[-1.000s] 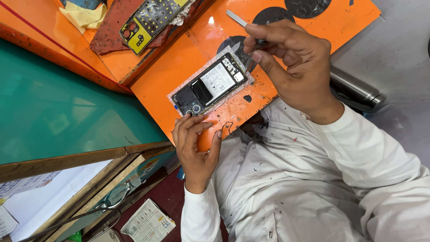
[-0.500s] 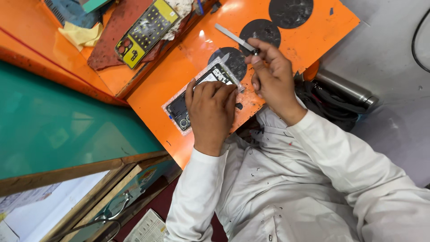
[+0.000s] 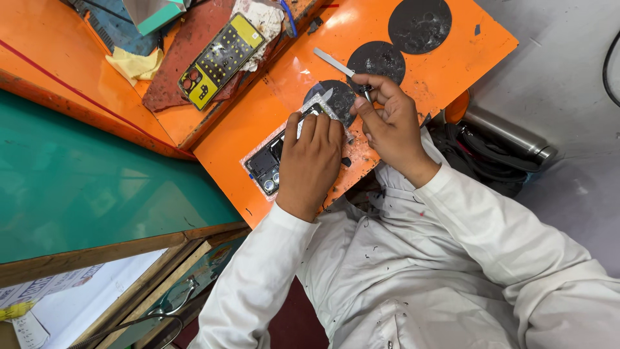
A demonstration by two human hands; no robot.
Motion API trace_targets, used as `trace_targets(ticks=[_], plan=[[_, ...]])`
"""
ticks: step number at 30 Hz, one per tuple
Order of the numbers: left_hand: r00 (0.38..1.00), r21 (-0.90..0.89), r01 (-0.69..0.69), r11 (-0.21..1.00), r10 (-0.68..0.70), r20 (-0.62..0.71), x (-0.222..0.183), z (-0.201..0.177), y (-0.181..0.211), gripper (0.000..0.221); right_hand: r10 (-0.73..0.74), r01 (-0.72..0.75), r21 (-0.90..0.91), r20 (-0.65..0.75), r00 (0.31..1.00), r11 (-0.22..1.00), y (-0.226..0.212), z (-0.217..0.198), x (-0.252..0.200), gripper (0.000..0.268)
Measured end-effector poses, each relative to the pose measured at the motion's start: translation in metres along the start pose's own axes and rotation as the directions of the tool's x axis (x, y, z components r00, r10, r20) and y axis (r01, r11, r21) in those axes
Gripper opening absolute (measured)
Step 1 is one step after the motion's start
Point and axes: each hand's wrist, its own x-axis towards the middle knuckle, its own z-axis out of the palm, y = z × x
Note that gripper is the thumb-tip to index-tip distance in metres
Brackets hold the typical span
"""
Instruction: The person aligns a screen onto a mobile phone frame, installs internal components including a battery, and uses a screwdriver to secure screws into the assembly.
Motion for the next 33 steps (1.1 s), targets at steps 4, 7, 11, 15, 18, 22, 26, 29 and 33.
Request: trace_targets(ticks=[4, 7, 11, 15, 18, 22, 26, 29, 33], plan=[[0.998, 0.023, -0.056, 0.998, 0.056, 0.015, 0.002, 0.005, -0.006, 0.015, -0.012, 0.012, 0.008, -0.009, 1.000, 1.000, 0.000, -0.001, -0.002, 0.033], [0.992, 0.051, -0.122, 0.991, 0.123, -0.024, 0.003, 0.008, -0.006, 0.014, -0.037, 0.037, 0.014, 0.012, 0.999, 0.999, 0.002, -0.001, -0.004, 0.034], [0.989, -0.056, -0.136, 0.989, 0.139, 0.050, 0.001, 0.006, -0.013, 0.014, -0.052, 0.052, 0.006, 0.011, 0.999, 0.999, 0.003, 0.000, -0.003, 0.036], [0.986, -0.135, -0.151, 0.979, 0.159, 0.045, 0.001, 0.004, -0.021, 0.011, -0.117, 0.118, -0.040, 0.015, 0.993, 0.992, 0.005, 0.001, -0.003, 0.036], [0.981, -0.151, -0.190, 0.970, 0.193, 0.010, 0.000, 0.004, -0.021, 0.013, -0.131, 0.131, -0.025, 0.026, 0.991, 0.991, 0.005, 0.000, -0.002, 0.036], [0.973, 0.030, -0.225, 0.974, 0.223, 0.051, 0.001, 0.005, -0.014, 0.010, -0.132, 0.133, -0.045, 0.018, 0.991, 0.990, 0.006, 0.000, -0.003, 0.038], [0.977, 0.043, -0.214, 0.976, 0.213, 0.023, 0.002, 0.007, -0.015, 0.021, -0.094, 0.094, -0.054, 0.009, 0.996, 0.994, 0.008, -0.001, -0.003, 0.044], [0.971, 0.077, -0.239, 0.968, 0.240, 0.007, 0.002, 0.010, -0.016, 0.021, -0.082, 0.082, -0.058, 0.004, 0.997, 0.995, 0.009, -0.002, -0.001, 0.046], [0.948, 0.145, -0.306, 0.941, 0.286, 0.139, 0.003, 0.013, -0.017, 0.019, -0.084, 0.085, -0.028, 0.020, 0.996, 0.996, 0.008, -0.001, -0.002, 0.046]])
